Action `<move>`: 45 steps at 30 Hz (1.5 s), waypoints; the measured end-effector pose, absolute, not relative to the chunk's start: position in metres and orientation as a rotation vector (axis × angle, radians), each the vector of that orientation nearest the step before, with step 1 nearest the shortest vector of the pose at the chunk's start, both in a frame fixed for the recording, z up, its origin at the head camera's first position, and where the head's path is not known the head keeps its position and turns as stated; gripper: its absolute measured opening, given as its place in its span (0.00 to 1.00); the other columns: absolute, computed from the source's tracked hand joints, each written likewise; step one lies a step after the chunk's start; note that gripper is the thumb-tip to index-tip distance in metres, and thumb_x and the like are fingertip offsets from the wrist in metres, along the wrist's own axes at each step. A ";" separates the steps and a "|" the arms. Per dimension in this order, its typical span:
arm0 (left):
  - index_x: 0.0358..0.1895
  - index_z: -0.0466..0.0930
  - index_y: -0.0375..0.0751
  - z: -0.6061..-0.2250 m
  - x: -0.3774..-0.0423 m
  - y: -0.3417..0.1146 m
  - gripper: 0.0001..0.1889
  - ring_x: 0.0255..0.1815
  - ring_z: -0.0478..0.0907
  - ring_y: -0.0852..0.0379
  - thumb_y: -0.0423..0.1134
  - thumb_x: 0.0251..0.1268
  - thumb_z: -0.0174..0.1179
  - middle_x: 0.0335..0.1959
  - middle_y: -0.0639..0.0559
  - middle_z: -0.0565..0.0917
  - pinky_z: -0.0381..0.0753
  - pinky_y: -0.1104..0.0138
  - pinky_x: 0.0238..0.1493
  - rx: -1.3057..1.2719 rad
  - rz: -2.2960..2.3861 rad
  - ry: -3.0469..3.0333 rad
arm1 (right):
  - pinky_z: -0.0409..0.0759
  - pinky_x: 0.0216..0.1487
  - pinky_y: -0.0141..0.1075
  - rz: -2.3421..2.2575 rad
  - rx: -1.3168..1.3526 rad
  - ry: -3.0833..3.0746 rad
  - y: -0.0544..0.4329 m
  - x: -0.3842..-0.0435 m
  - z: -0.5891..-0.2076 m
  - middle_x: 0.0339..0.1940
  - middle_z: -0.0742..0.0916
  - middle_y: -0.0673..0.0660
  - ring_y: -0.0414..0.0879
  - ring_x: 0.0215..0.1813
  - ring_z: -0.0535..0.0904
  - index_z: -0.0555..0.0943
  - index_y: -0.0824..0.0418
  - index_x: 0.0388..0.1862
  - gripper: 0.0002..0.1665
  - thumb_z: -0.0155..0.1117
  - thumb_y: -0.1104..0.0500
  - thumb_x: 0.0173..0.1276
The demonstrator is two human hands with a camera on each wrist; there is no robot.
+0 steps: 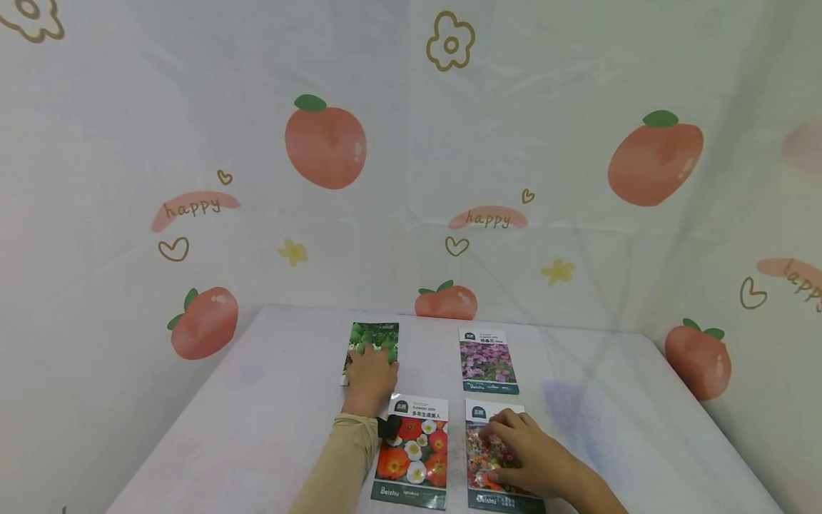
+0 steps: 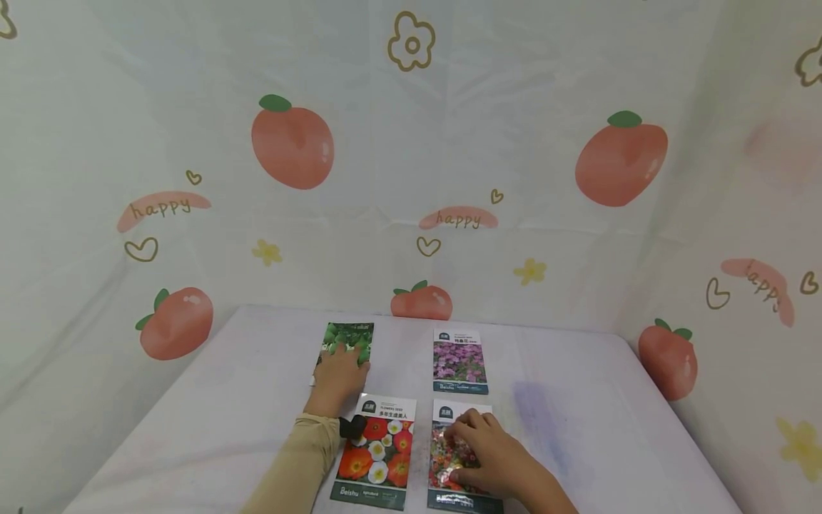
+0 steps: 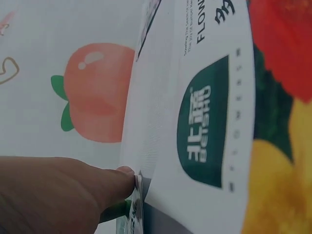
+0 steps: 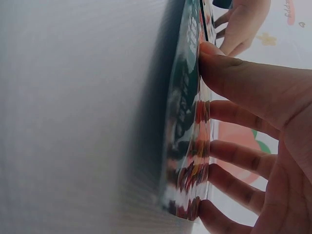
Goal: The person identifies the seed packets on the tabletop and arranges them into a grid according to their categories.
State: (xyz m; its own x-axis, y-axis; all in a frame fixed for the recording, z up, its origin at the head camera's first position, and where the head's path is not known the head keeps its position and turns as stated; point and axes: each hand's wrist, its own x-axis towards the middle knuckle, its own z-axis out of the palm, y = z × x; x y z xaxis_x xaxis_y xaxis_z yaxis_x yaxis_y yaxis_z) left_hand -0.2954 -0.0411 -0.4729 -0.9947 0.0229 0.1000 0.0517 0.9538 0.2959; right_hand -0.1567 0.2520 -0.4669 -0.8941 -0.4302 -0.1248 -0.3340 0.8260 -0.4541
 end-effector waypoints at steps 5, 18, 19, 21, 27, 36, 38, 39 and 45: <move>0.73 0.78 0.40 -0.475 -0.297 -0.042 0.27 0.73 0.67 0.17 0.51 0.80 0.59 0.75 0.27 0.72 0.80 0.32 0.60 -0.067 -0.441 -3.012 | 0.80 0.63 0.63 -0.630 -0.572 2.786 0.251 -0.156 -0.467 0.61 0.79 0.48 0.53 0.62 0.72 0.83 0.41 0.61 0.28 0.78 0.37 0.65; 0.71 0.81 0.45 -0.472 -0.296 -0.051 0.23 0.66 0.75 0.25 0.45 0.76 0.59 0.68 0.33 0.79 0.85 0.35 0.50 -0.121 -0.442 -2.997 | 0.79 0.64 0.65 -0.637 -0.544 2.773 0.249 -0.156 -0.462 0.62 0.78 0.48 0.54 0.64 0.71 0.83 0.42 0.61 0.28 0.79 0.39 0.64; 0.70 0.81 0.45 -0.472 -0.296 -0.052 0.23 0.66 0.75 0.25 0.45 0.76 0.59 0.68 0.33 0.79 0.85 0.36 0.49 -0.123 -0.454 -2.990 | 0.79 0.64 0.65 -0.634 -0.547 2.774 0.249 -0.156 -0.463 0.62 0.78 0.49 0.54 0.64 0.71 0.83 0.42 0.61 0.28 0.79 0.39 0.64; 0.69 0.82 0.44 -0.471 -0.295 -0.053 0.23 0.64 0.76 0.26 0.44 0.75 0.59 0.67 0.33 0.80 0.85 0.36 0.49 -0.132 -0.480 -2.975 | 0.79 0.64 0.65 -0.633 -0.548 2.774 0.249 -0.156 -0.462 0.62 0.78 0.49 0.54 0.64 0.71 0.83 0.42 0.61 0.28 0.79 0.39 0.64; 0.68 0.83 0.42 -0.470 -0.295 -0.057 0.24 0.64 0.76 0.26 0.42 0.72 0.58 0.68 0.33 0.80 0.83 0.34 0.51 -0.158 -0.537 -2.973 | 0.78 0.65 0.66 -0.636 -0.550 2.770 0.249 -0.156 -0.463 0.62 0.78 0.49 0.55 0.65 0.71 0.83 0.41 0.61 0.27 0.79 0.40 0.64; 0.69 0.82 0.42 -0.475 -0.300 -0.060 0.25 0.69 0.74 0.26 0.43 0.70 0.58 0.72 0.34 0.78 0.81 0.32 0.55 -0.139 -0.555 -2.990 | 0.80 0.63 0.64 -0.623 -0.584 2.782 0.251 -0.156 -0.465 0.62 0.78 0.48 0.55 0.64 0.72 0.82 0.41 0.62 0.28 0.78 0.39 0.65; 0.69 0.83 0.42 -0.475 -0.300 -0.060 0.25 0.69 0.74 0.26 0.43 0.71 0.59 0.72 0.34 0.78 0.82 0.33 0.55 -0.141 -0.552 -2.988 | 0.80 0.63 0.64 -0.626 -0.591 2.783 0.251 -0.156 -0.465 0.63 0.78 0.48 0.55 0.65 0.72 0.82 0.41 0.62 0.28 0.78 0.39 0.65; 0.69 0.83 0.42 -0.475 -0.300 -0.060 0.25 0.69 0.74 0.26 0.43 0.71 0.59 0.72 0.34 0.78 0.82 0.33 0.54 -0.141 -0.550 -2.987 | 0.80 0.63 0.64 -0.628 -0.591 2.783 0.251 -0.156 -0.465 0.63 0.78 0.48 0.55 0.65 0.72 0.82 0.41 0.62 0.28 0.78 0.39 0.65; 0.69 0.82 0.42 -0.471 -0.299 -0.057 0.25 0.68 0.74 0.26 0.44 0.73 0.59 0.71 0.33 0.78 0.83 0.34 0.53 -0.143 -0.519 -3.000 | 0.79 0.63 0.65 -0.638 -0.588 2.781 0.251 -0.155 -0.464 0.63 0.78 0.49 0.56 0.65 0.72 0.83 0.41 0.62 0.28 0.78 0.39 0.65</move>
